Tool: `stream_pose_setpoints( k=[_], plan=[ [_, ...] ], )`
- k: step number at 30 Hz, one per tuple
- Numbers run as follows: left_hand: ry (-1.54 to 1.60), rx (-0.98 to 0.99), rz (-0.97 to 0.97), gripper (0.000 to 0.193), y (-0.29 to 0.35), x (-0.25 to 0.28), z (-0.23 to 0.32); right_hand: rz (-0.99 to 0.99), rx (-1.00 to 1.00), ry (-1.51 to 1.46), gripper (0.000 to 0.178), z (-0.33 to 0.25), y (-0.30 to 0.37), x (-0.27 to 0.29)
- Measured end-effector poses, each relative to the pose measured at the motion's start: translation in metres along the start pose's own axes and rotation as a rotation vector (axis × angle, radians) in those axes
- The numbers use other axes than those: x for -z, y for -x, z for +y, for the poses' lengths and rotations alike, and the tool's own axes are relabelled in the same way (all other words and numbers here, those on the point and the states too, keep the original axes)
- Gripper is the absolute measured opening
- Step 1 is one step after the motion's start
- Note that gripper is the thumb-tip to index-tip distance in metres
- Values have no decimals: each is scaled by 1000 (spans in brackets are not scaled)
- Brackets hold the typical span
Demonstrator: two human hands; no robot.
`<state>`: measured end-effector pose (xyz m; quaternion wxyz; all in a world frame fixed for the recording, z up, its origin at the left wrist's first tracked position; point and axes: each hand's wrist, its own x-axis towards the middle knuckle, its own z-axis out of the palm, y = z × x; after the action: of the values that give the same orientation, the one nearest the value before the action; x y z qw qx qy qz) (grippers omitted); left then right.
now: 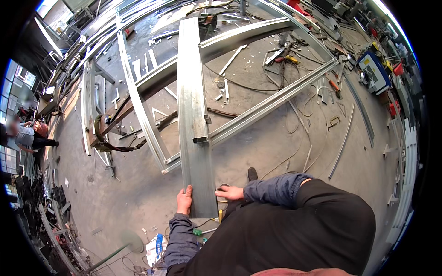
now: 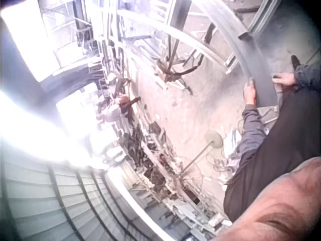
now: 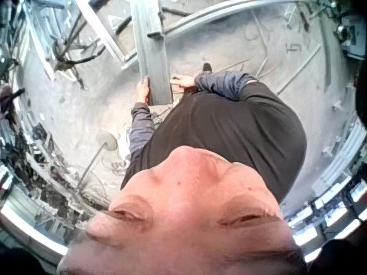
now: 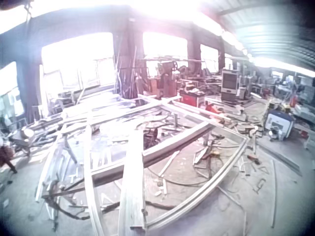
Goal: The person measures and positions metal bars, then lifts and aligns them with a coworker to assemble a large metal frame. They repeatedly pick up, carry, and place metal bars into position, coordinating with another worker to fit components together.
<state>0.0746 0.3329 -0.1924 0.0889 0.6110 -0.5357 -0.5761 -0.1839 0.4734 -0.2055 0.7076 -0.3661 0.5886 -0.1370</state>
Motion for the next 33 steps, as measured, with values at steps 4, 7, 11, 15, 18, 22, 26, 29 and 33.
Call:
stream_pose_setpoints(
  k=[4, 7, 11, 15, 18, 22, 26, 29, 33],
  plan=[
    [-142, -59, 115, 74, 5, 28, -10, 223, 32, -593, 45, -22, 25, 91],
    [-240, -55, 258, 72, 12, 28, -9, 530, 144, -730, 42, -53, 30, 189],
    [-401, -28, 868, 72, 48, 0, -21, 631, 352, -793, 36, -126, -9, 298],
    [314, 495, 1190, 94, 92, -48, -26, 468, 324, -696, 74, -190, -99, 386],
    [842, 611, 755, 115, 100, -66, 39, 411, 195, -708, 130, -231, -166, 437],
    [859, 711, 921, 108, 83, -73, 43, 287, 254, -838, 81, -284, -213, 449],
    [947, 729, 964, 112, 77, -71, -14, 240, 304, -892, 72, -288, -227, 456],
    [974, 735, 919, 115, 73, -69, -15, 202, 304, -921, 71, -281, -236, 463],
    [1024, 568, 883, 112, 70, -67, -11, 229, 334, -978, 77, -266, -226, 466]
  ],
)
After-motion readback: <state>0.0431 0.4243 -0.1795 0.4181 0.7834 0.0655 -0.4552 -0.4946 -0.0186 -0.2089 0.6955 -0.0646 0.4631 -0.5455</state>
